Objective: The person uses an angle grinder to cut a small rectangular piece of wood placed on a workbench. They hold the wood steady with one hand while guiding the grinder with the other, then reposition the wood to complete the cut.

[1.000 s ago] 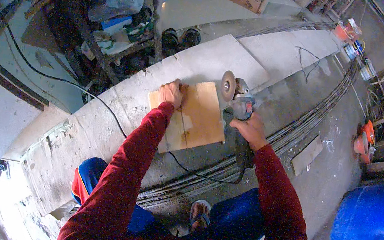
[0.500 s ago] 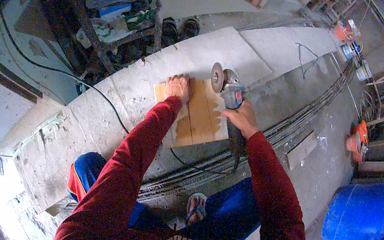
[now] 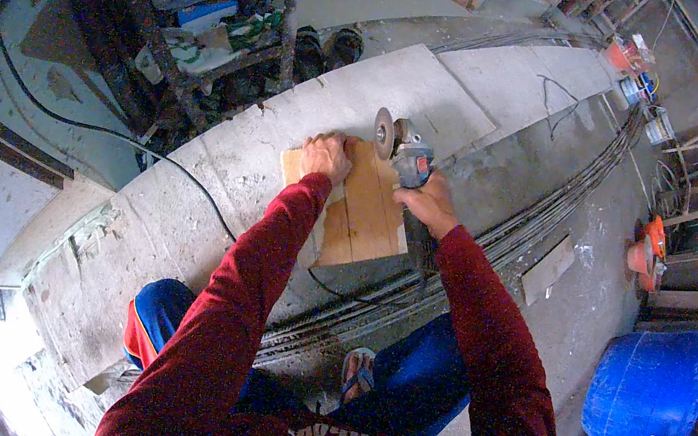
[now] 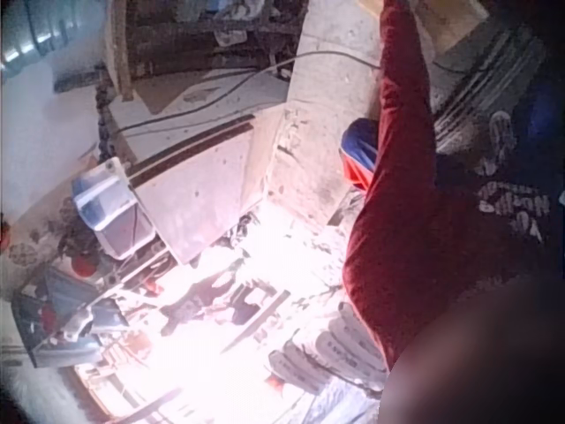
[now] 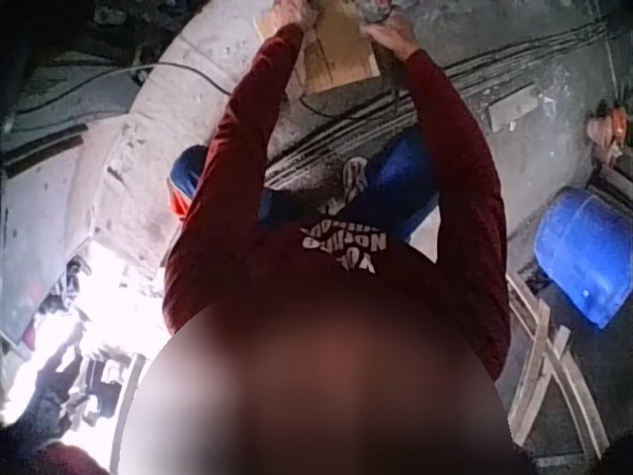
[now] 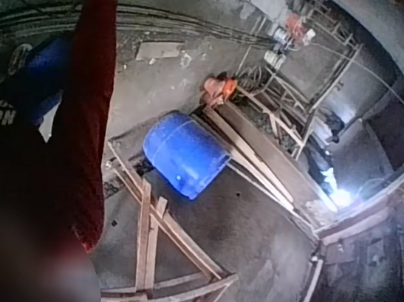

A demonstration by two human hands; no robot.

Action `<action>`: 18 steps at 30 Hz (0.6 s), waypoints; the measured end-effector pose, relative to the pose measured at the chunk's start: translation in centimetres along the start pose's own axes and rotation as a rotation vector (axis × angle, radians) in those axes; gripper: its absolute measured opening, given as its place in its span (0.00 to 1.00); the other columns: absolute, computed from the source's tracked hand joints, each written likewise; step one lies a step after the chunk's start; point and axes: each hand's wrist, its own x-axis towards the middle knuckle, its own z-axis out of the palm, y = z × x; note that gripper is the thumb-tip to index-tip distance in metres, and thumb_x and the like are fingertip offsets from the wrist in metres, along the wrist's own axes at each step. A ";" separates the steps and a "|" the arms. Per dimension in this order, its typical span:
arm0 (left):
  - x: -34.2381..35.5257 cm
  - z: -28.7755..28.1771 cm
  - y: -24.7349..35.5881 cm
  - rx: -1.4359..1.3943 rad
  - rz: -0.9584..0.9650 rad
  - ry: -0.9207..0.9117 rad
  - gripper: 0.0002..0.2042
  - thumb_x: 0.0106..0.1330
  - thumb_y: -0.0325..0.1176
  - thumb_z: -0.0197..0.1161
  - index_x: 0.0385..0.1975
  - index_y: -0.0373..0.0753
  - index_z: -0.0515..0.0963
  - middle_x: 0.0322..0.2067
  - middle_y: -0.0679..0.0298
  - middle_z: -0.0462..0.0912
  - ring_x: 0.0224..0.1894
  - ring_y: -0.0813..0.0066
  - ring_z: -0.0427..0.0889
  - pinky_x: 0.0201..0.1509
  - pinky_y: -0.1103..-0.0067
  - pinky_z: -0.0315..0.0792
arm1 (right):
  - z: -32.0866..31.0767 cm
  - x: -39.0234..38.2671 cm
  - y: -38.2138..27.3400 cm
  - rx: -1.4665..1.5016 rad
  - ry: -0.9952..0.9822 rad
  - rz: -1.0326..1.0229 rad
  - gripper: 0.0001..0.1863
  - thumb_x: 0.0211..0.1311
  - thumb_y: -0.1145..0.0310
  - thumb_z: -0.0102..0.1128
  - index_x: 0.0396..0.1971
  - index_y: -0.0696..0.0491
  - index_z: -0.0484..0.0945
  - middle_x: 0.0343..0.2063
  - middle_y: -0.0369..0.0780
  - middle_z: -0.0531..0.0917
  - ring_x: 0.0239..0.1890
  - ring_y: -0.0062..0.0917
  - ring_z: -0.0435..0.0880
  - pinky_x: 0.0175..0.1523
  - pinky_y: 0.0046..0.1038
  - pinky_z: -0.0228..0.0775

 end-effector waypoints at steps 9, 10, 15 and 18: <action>-0.1 -1.4 0.8 -0.093 -0.184 -0.027 0.15 0.61 0.44 0.56 0.41 0.45 0.83 0.42 0.54 0.84 0.49 0.57 0.81 0.62 0.63 0.65 | 0.2 0.3 0.3 0.124 -0.016 -0.032 0.15 0.34 0.65 0.71 0.25 0.55 0.79 0.22 0.37 0.82 0.25 0.26 0.81 0.34 0.30 0.73; -0.2 -1.5 0.7 -0.102 -0.165 -0.044 0.15 0.61 0.44 0.56 0.41 0.45 0.83 0.42 0.54 0.84 0.49 0.57 0.81 0.62 0.63 0.65 | 0.2 0.3 0.1 0.091 -0.018 -0.012 0.15 0.34 0.65 0.71 0.24 0.54 0.79 0.22 0.36 0.82 0.25 0.26 0.80 0.34 0.30 0.72; 0.3 -1.3 0.5 -0.082 -0.100 -0.075 0.13 0.57 0.43 0.59 0.39 0.48 0.83 0.41 0.55 0.84 0.48 0.57 0.82 0.61 0.65 0.66 | -0.6 -0.4 -0.8 0.131 -0.054 0.009 0.14 0.36 0.66 0.71 0.26 0.53 0.79 0.23 0.35 0.82 0.26 0.24 0.80 0.35 0.29 0.72; 0.4 -0.6 0.3 -0.028 -0.077 -0.066 0.13 0.56 0.42 0.59 0.39 0.48 0.83 0.40 0.55 0.85 0.47 0.57 0.82 0.59 0.65 0.68 | -1.2 -0.6 -1.0 0.119 -0.131 0.094 0.15 0.36 0.66 0.71 0.28 0.53 0.79 0.24 0.35 0.83 0.27 0.23 0.80 0.35 0.29 0.72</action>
